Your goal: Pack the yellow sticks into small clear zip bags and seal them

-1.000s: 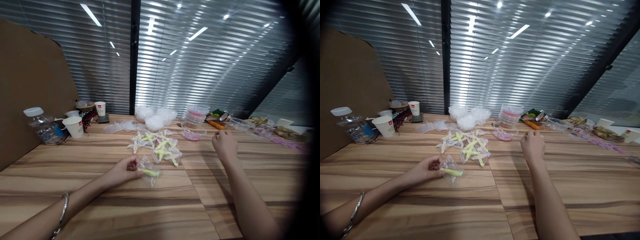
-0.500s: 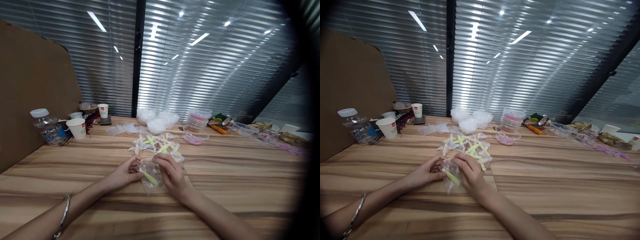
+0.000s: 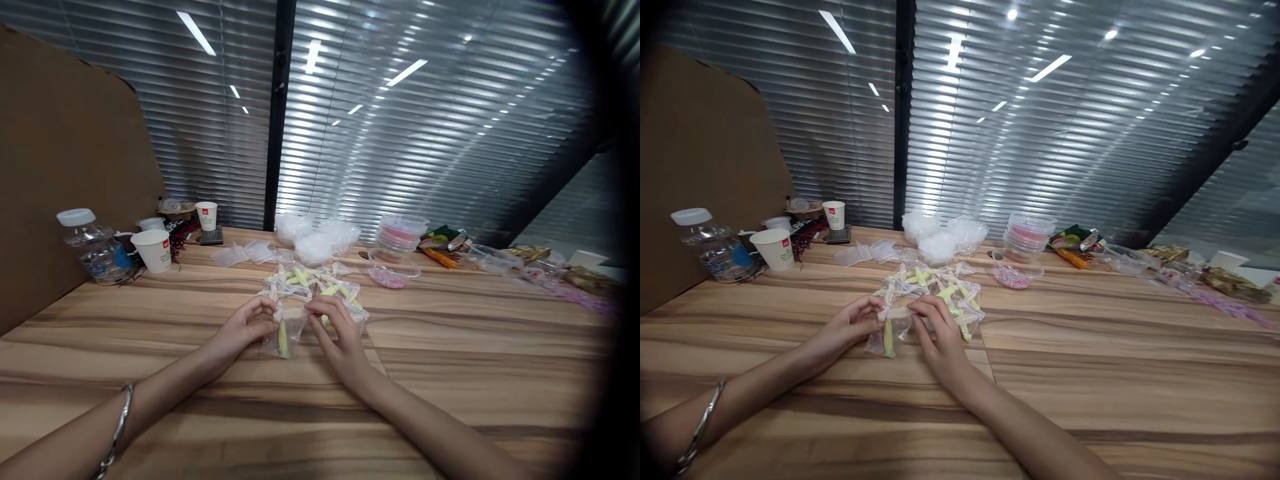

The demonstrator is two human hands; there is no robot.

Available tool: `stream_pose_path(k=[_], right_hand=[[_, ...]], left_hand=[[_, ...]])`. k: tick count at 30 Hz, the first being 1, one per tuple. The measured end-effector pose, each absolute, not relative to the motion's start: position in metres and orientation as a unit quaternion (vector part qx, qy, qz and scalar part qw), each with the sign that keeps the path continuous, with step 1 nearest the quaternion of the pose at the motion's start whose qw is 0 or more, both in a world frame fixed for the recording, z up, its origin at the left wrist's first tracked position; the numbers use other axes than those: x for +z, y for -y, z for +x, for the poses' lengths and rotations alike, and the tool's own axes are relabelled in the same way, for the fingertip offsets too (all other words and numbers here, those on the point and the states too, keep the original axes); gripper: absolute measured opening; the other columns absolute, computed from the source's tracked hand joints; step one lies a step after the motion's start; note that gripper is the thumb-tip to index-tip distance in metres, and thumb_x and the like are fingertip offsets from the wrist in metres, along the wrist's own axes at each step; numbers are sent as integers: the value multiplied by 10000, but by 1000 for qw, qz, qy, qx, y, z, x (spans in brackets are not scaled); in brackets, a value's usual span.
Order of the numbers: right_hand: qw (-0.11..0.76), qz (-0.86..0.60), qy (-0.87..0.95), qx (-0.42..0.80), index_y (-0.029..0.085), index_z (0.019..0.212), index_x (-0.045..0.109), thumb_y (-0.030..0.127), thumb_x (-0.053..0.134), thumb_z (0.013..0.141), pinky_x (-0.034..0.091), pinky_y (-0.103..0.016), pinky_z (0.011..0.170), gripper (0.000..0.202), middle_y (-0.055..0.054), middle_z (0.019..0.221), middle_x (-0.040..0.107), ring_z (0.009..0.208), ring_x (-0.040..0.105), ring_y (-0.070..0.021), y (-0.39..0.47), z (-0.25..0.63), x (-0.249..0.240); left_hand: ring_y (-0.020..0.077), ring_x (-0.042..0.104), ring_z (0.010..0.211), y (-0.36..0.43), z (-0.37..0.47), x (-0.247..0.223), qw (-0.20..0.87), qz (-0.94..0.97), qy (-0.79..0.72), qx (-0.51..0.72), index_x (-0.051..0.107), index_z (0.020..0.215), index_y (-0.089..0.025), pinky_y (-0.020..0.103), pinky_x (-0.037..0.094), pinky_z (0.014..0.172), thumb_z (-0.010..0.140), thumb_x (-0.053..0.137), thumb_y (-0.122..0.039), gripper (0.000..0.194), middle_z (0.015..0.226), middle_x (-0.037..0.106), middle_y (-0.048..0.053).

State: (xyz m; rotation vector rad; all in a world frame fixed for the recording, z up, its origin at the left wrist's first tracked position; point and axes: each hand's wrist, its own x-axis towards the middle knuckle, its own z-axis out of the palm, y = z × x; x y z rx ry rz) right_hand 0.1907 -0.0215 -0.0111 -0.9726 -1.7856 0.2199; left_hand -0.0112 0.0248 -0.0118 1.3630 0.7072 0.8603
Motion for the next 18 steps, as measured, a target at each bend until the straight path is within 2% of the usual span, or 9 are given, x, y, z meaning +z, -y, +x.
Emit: stream_pose_path(k=[4, 9, 18], right_hand=[[485, -416, 761, 111, 252, 1049, 565, 165, 471, 883, 414, -350, 886, 209, -63, 1039, 551, 1019, 510, -193, 18, 191, -15], [461, -451, 762, 61, 261, 1048, 565, 201, 502, 878, 394, -380, 858, 191, -49, 979, 593, 971, 497, -216, 16, 192, -15], [440, -459, 770, 38, 234, 1015, 557, 161, 450, 894, 363, -378, 869, 177, -46, 977, 579, 967, 457, -206, 16, 194, -15]], left_hand=[[162, 516, 955, -23, -12, -9, 624, 608, -318, 373, 540, 992, -209, 235, 407, 776, 750, 655, -256, 272, 1035, 559, 31], [175, 527, 971, -24, -12, -12, 643, 597, -307, 369, 533, 1011, -212, 256, 411, 798, 767, 649, -280, 278, 1046, 583, 42], [148, 574, 836, -29, -11, -17, 700, 498, -313, 405, 575, 1056, -192, 214, 432, 688, 757, 666, -303, 331, 958, 631, 56]])
